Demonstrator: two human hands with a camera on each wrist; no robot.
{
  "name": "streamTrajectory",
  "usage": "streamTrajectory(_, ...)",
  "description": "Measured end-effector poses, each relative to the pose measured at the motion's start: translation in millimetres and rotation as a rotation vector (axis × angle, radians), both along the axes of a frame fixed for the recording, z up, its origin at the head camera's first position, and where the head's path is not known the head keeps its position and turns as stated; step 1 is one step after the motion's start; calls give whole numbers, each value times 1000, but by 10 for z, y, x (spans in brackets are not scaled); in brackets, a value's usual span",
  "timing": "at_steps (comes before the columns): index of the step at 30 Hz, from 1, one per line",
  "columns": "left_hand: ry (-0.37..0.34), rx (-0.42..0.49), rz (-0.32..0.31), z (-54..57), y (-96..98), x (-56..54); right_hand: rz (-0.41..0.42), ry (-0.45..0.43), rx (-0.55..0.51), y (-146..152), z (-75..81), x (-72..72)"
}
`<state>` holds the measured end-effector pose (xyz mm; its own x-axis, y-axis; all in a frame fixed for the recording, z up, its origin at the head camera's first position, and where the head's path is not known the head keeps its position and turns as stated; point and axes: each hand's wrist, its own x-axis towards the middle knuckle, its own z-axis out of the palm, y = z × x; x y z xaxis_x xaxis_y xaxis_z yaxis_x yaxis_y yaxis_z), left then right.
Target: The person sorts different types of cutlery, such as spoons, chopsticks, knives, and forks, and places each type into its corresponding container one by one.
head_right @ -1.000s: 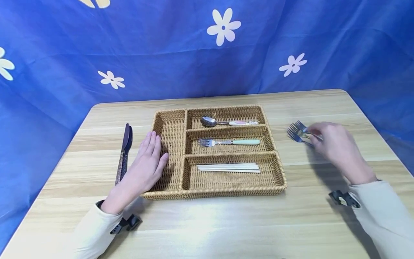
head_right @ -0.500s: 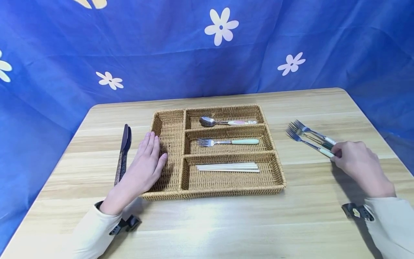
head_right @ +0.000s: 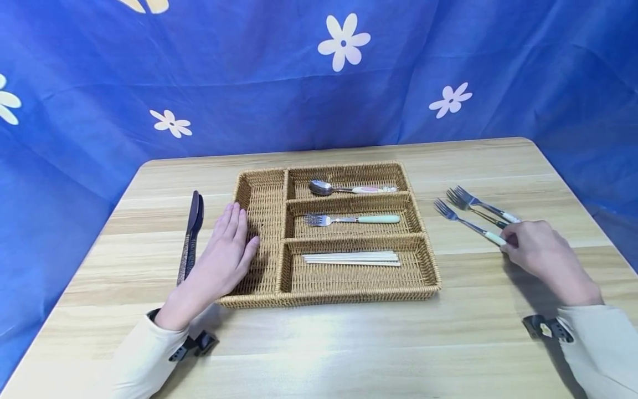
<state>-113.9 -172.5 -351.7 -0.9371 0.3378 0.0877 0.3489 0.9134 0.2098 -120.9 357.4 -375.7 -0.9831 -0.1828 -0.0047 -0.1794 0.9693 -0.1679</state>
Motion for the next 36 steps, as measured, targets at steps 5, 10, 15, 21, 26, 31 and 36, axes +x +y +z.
streamTrajectory(5, 5, 4, 1, -12, 3, -7, 47, 89, -21, -87, 92, 12)
streamTrajectory(10, 8, 9, 3, -12, 2, -4, 133, 233, -44, -247, 287, -12)
streamTrajectory(15, 4, 11, 5, -2, 6, -1, 219, 303, -72, -504, 481, -59)
streamTrajectory(21, 1, 8, 6, -4, 5, -4, 369, 349, -107, -875, 659, -168)
streamTrajectory(26, -13, 8, 4, -10, -3, -3, 429, 287, -104, -1228, 747, -233)
streamTrajectory(31, -10, 1, 2, -9, -3, -3, 478, 183, -42, -1563, 748, -252)
streamTrajectory(36, 0, 1, 4, -11, 1, -1, 543, 139, -25, -1762, 645, -339)
